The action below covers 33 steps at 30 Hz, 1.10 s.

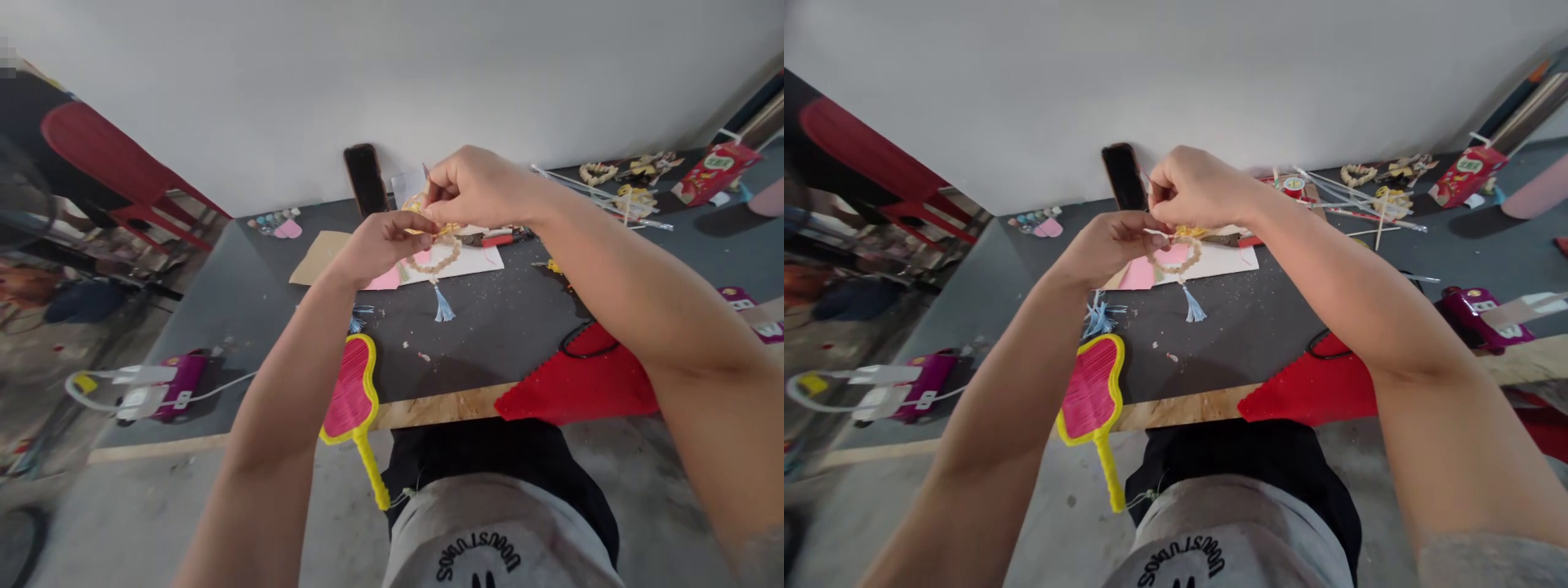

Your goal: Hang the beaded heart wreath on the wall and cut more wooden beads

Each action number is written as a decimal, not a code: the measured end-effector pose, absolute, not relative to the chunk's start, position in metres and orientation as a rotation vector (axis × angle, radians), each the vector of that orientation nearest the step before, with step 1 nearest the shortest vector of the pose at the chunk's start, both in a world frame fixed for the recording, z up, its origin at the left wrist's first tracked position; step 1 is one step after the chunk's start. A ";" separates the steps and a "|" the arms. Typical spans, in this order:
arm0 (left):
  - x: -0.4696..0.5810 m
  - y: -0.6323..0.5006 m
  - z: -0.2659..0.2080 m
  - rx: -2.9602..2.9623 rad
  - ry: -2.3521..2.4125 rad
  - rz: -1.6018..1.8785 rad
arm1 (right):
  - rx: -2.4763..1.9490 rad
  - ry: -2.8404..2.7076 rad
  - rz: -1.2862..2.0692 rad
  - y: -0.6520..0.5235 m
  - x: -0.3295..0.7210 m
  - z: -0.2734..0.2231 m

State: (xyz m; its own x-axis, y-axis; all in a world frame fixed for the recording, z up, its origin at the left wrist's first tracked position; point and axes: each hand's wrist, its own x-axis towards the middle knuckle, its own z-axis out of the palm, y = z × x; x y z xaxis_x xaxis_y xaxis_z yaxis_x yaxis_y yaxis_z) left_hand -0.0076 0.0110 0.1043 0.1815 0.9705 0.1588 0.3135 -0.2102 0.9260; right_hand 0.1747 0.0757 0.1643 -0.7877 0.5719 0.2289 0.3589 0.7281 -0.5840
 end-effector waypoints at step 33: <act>-0.009 0.018 0.141 1.616 1.247 1.361 | -0.675 -2.075 1.272 0.059 0.177 0.123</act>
